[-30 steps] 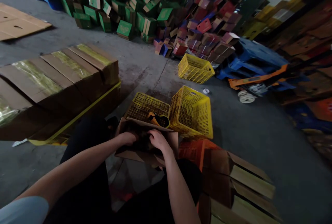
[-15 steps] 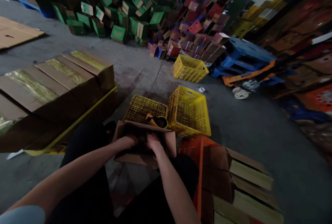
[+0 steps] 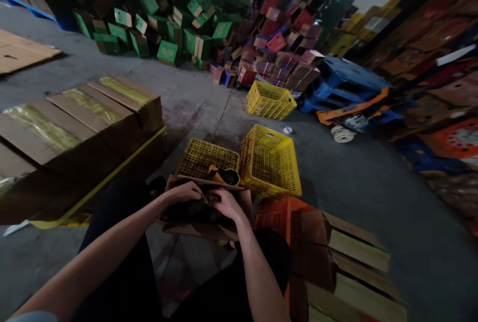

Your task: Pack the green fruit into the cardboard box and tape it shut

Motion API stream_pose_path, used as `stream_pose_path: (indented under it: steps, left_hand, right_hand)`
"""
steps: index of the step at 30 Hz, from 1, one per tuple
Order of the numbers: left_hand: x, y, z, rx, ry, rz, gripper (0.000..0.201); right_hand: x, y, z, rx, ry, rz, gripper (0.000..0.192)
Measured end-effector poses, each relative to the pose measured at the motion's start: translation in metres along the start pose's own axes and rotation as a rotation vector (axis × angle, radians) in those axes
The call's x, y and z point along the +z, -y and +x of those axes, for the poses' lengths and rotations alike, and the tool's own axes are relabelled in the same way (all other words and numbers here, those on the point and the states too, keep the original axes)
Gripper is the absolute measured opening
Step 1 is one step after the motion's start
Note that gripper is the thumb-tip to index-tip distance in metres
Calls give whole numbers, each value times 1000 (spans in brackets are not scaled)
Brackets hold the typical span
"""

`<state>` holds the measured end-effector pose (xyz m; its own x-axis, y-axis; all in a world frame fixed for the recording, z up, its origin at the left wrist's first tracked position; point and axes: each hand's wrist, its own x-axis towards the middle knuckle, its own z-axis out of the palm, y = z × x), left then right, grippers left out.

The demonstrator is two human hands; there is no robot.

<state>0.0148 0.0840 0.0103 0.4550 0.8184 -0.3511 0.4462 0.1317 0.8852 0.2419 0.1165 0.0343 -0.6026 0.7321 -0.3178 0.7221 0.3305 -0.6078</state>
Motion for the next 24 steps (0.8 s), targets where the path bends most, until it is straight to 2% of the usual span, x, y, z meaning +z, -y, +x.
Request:
stream_pose_path:
  steps: [2,5,8,10,15,18,24]
  left_hand:
    - [-6,-10,-5,34,11,-203,41]
    - [-14,-22,-11,38,4,-453,43]
    - [-18,-31,-15,49,-32,-469,42]
    - [-17,-33,-15,37,-42,-484,44]
    - [-10,-31,-9,-82,-50,-607,40]
    - [-7,-26,-4,-91,-83,-588,34]
    - [-1,-13,3,-97,-158,-533,49]
  right_hand:
    - [-15,-6,-13,-39,-79,234,38]
    - [-32,-16,-33,37,-129,589,39]
    - [-40,-22,-48,151,-139,850,47]
    - [-41,-23,-53,170,-163,936,48]
    - [-41,-19,-61,121,-216,920,40]
    - [-44,-16,-63,80,-216,821,34]
    - [-41,-16,-62,35,-82,733,29]
